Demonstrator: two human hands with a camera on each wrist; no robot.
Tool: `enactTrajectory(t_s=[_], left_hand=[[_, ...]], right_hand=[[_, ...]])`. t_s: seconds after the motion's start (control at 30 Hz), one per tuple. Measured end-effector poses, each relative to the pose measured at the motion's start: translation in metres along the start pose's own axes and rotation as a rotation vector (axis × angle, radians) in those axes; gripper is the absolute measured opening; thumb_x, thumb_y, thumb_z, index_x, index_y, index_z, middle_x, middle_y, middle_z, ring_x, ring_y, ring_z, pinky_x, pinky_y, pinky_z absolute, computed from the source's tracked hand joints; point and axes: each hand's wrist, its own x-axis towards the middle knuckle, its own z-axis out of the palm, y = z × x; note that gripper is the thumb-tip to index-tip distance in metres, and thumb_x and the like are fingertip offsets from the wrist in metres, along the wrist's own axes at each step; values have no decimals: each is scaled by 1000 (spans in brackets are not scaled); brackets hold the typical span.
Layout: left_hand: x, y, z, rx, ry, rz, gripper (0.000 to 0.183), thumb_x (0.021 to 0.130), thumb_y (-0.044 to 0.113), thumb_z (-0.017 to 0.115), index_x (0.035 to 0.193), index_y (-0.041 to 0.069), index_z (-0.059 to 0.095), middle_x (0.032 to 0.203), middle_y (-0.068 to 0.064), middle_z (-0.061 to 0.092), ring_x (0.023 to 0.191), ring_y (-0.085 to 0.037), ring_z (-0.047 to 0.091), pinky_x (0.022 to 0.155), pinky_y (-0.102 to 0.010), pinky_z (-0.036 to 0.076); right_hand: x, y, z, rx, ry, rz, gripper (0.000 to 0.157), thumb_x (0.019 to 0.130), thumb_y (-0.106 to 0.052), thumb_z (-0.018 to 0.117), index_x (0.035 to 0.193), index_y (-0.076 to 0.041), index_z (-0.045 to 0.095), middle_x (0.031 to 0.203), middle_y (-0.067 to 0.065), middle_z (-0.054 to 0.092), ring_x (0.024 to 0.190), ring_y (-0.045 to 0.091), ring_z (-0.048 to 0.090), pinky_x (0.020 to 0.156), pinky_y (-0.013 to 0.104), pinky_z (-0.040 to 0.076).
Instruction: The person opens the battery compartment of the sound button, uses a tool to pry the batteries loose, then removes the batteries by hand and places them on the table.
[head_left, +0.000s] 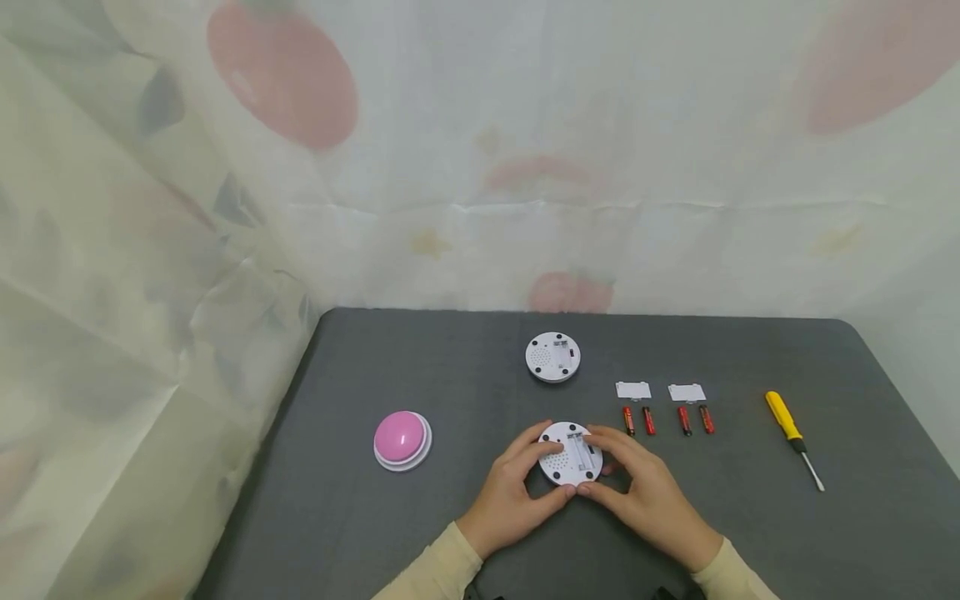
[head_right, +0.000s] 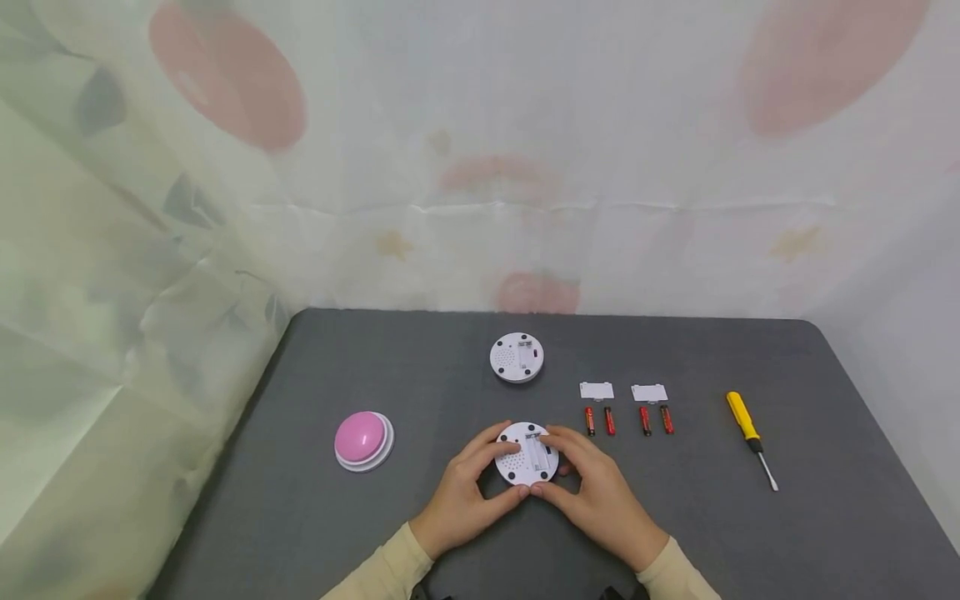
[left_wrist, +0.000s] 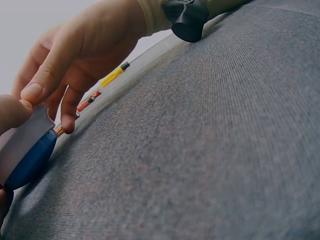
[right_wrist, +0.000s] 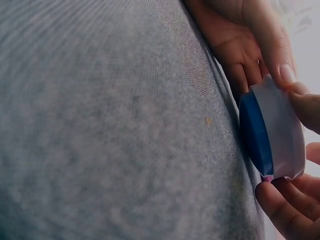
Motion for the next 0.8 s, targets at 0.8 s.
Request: enactTrajectory(t_s=[0.8], left_hand=[[2,1,-8,68,134,-107,49,91,17,89,135,8,70,163,-23,51,148,-32,54,117,-53,48]], right_hand=[[25,3,21,5,-44,70,67,79,-5,98,139,-5,70,151,16,64,98,9,72,82,30,62]])
